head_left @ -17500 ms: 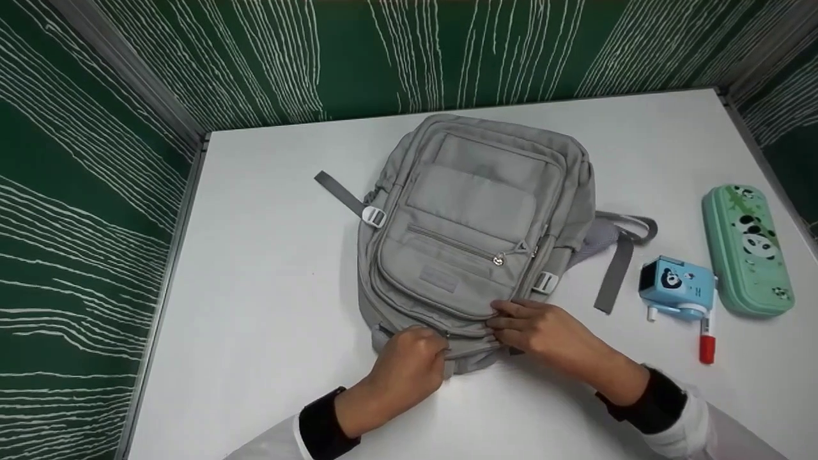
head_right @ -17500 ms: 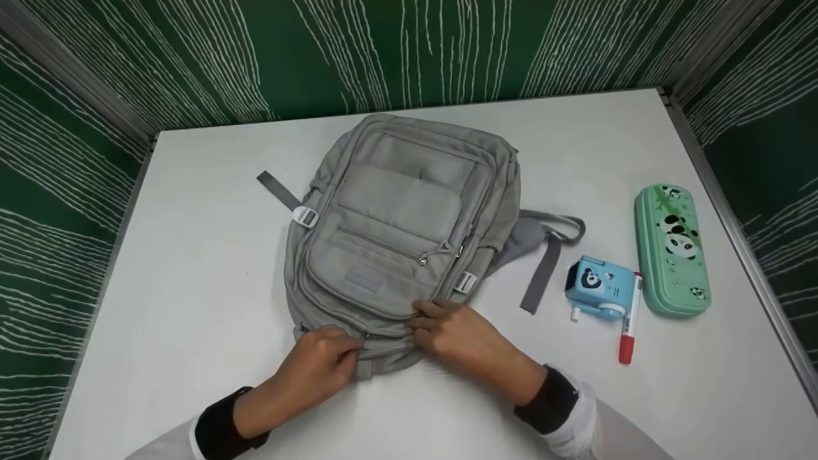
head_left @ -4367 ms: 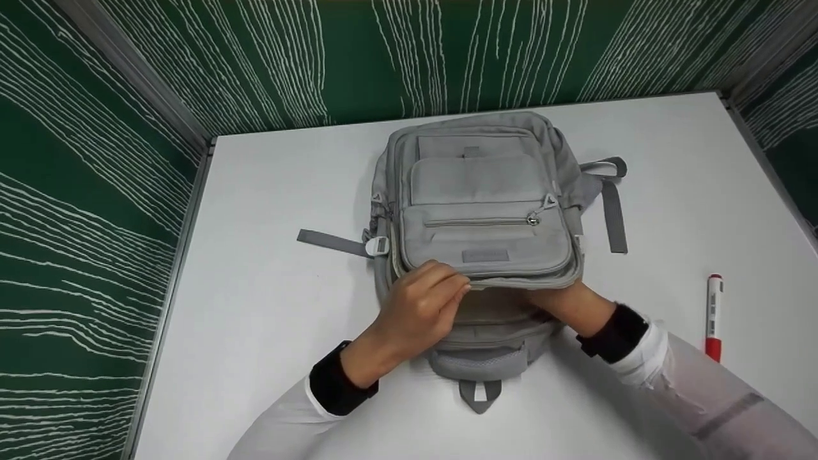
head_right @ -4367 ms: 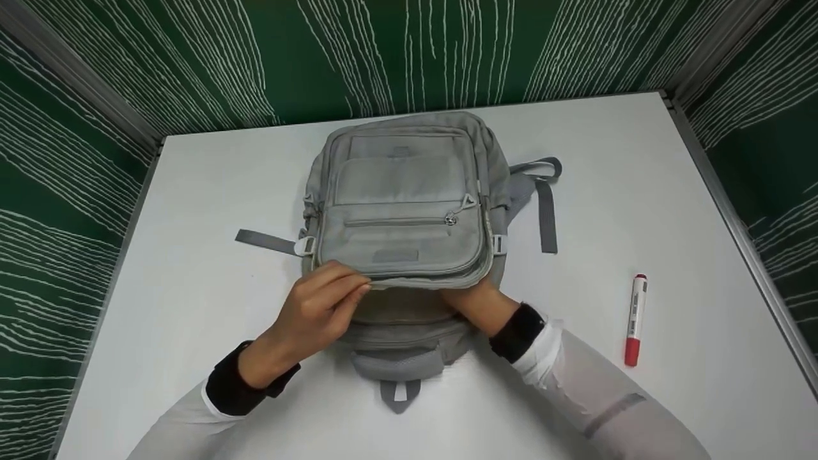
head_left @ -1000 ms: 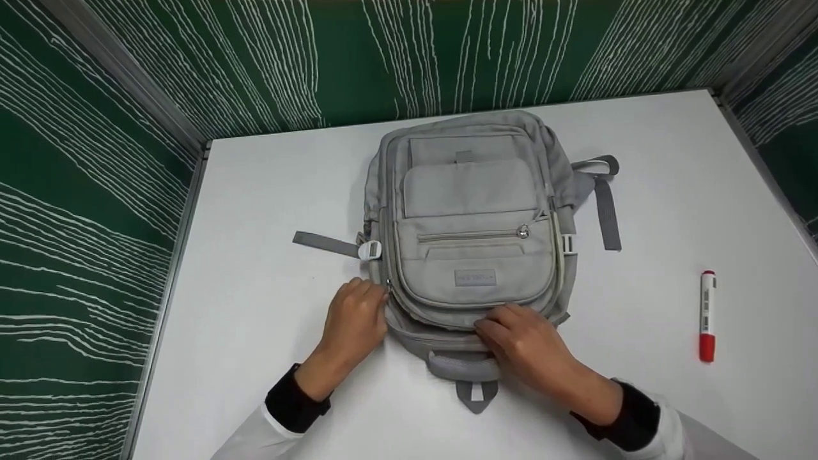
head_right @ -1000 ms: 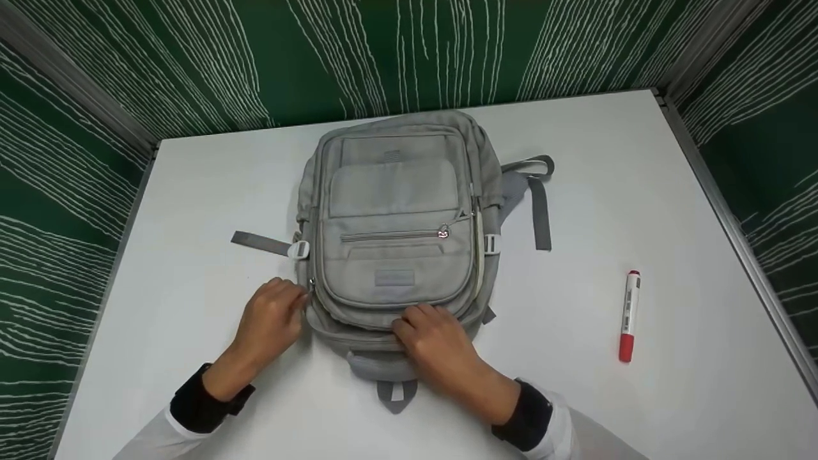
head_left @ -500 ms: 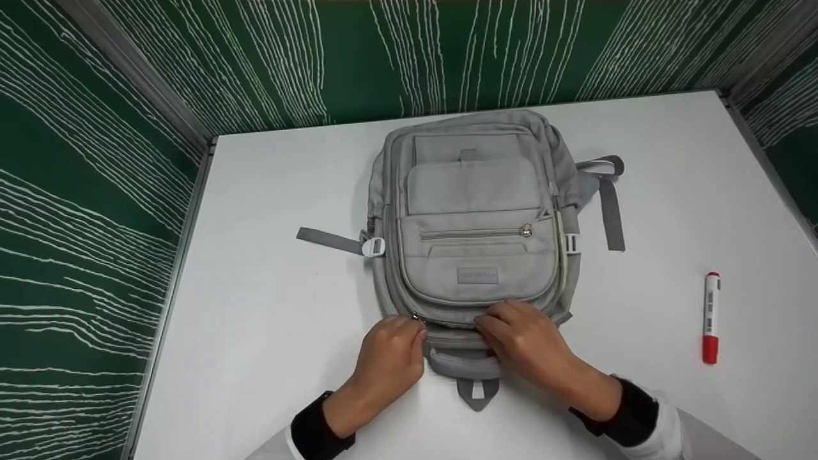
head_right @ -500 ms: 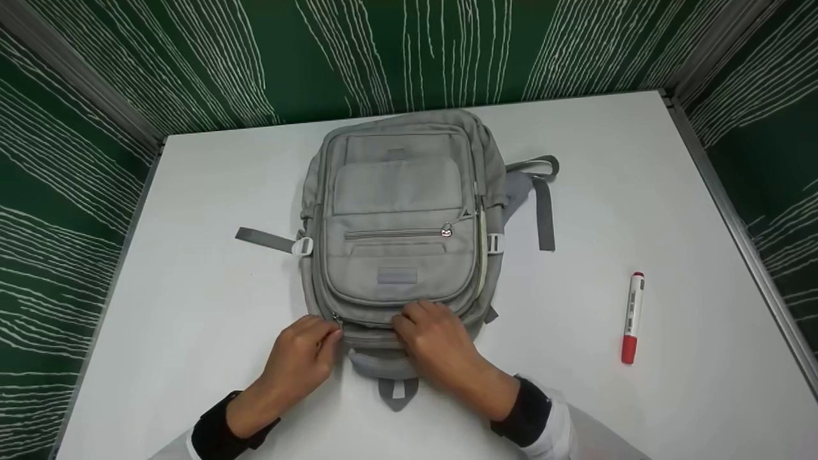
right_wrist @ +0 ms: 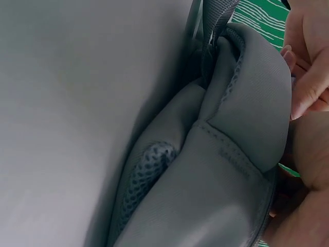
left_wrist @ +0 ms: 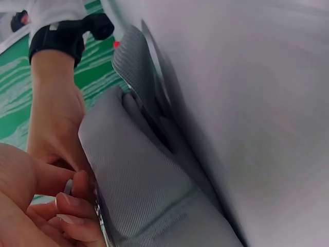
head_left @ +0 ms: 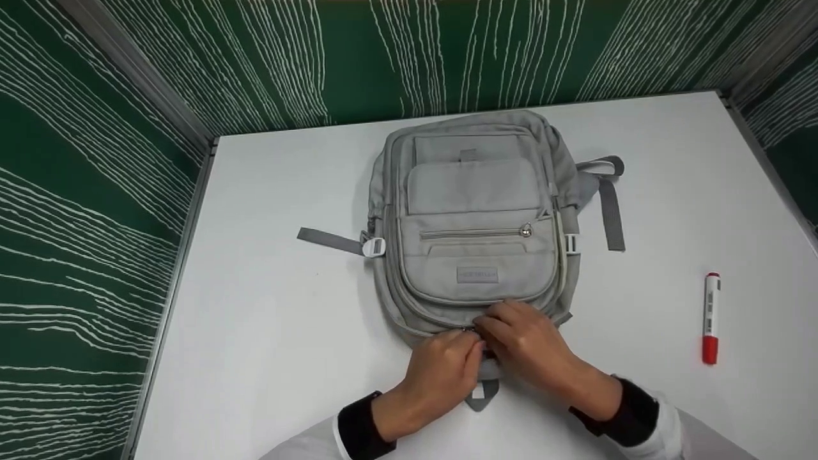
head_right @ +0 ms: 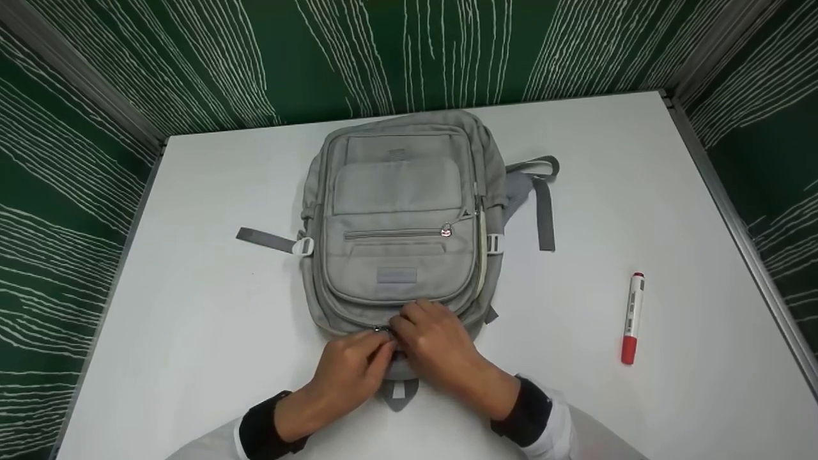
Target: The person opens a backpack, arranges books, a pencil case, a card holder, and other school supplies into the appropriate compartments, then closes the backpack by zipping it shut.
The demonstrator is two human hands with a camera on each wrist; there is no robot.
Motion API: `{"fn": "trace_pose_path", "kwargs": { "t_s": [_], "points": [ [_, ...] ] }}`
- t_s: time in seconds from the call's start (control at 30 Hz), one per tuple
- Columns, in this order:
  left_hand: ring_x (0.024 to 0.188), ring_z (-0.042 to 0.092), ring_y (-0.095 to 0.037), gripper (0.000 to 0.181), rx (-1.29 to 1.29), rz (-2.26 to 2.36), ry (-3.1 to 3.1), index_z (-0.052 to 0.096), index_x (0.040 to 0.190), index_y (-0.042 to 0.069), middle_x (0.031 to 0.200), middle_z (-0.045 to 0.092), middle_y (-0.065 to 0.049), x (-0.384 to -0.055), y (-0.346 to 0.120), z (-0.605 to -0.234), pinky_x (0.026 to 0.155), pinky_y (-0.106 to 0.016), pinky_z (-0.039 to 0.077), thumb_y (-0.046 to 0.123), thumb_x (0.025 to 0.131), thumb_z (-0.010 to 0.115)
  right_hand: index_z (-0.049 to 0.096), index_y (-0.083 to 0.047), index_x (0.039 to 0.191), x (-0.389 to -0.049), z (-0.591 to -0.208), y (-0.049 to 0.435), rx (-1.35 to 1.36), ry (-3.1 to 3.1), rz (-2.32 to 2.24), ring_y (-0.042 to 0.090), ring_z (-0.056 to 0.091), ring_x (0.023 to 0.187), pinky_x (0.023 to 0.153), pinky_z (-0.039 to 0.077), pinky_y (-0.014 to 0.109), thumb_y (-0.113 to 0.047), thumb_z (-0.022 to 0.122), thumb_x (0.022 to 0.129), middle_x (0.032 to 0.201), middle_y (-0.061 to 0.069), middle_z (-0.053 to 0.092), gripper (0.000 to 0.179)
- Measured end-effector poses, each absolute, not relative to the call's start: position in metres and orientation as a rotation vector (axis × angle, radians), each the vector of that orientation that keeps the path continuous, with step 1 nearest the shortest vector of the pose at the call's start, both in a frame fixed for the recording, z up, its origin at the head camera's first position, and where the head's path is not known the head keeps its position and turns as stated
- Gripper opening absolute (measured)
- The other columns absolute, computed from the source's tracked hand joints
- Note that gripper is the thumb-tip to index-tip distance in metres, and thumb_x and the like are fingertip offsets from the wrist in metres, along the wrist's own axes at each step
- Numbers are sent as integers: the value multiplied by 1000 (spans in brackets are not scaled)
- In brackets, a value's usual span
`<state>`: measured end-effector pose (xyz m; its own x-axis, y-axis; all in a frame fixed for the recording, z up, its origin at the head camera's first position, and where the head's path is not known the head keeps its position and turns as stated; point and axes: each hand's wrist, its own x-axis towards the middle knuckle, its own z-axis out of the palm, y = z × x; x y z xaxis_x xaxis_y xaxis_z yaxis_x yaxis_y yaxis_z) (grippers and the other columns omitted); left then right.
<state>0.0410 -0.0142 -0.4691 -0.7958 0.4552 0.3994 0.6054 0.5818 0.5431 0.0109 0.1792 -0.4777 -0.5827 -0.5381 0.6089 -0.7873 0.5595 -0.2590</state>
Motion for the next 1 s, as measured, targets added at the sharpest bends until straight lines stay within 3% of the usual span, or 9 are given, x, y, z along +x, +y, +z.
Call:
{"fn": "trace_pose_path", "kwargs": {
  "t_s": [0.3, 0.4, 0.5, 0.73, 0.9, 1.0],
  "points": [
    [49, 30, 7, 38, -731, -1416, -2517, 49, 64, 14, 55, 38, 11, 39, -4, -465, 47, -10, 23, 1, 95, 66, 76, -5, 108, 22, -474, 180, 1059, -2251, 802, 20, 64, 86, 74, 48, 36, -8, 79, 76, 99, 2, 72, 32],
    [46, 25, 9, 41, -685, -1512, -2513, 48, 62, 16, 52, 34, 11, 39, -4, -463, 45, -10, 20, 1, 96, 67, 76, -2, 112, 25, -476, 178, 1053, -2238, 813, 20, 66, 86, 75, 50, 35, -14, 72, 94, 101, 5, 74, 22],
    [44, 24, 9, 40, -677, -1550, -2528, 50, 63, 17, 50, 33, 10, 39, -6, -461, 44, -11, 20, 3, 97, 67, 75, 2, 115, 28, -476, 177, 1058, -2239, 834, 20, 68, 87, 75, 54, 35, -21, 57, 107, 104, 7, 74, 31],
    [46, 31, 7, 23, -816, -1505, -2516, 64, 76, 16, 54, 41, 10, 35, -13, -463, 45, -12, 25, 6, 96, 66, 74, 5, 117, 32, -475, 179, 1064, -2271, 879, 21, 70, 89, 76, 57, 34, -21, 48, 111, 105, 9, 74, 37],
    [71, 57, -11, 13, -987, -1005, -2325, 71, 85, 7, 79, 61, -1, 23, -26, -471, 67, -21, 48, -3, 84, 64, 76, 1, 111, 32, -473, 180, 1044, -2264, 899, 19, 71, 87, 75, 58, 33, -21, 52, 111, 102, 7, 75, 33],
    [88, 61, -22, 17, -994, -741, -2316, 74, 97, 3, 96, 65, -7, 15, -35, -473, 79, -33, 52, -4, 82, 67, 77, -2, 107, 33, -472, 179, 1025, -2254, 900, 16, 71, 85, 75, 57, 31, -23, 56, 110, 100, 3, 76, 30]
  ]
}}
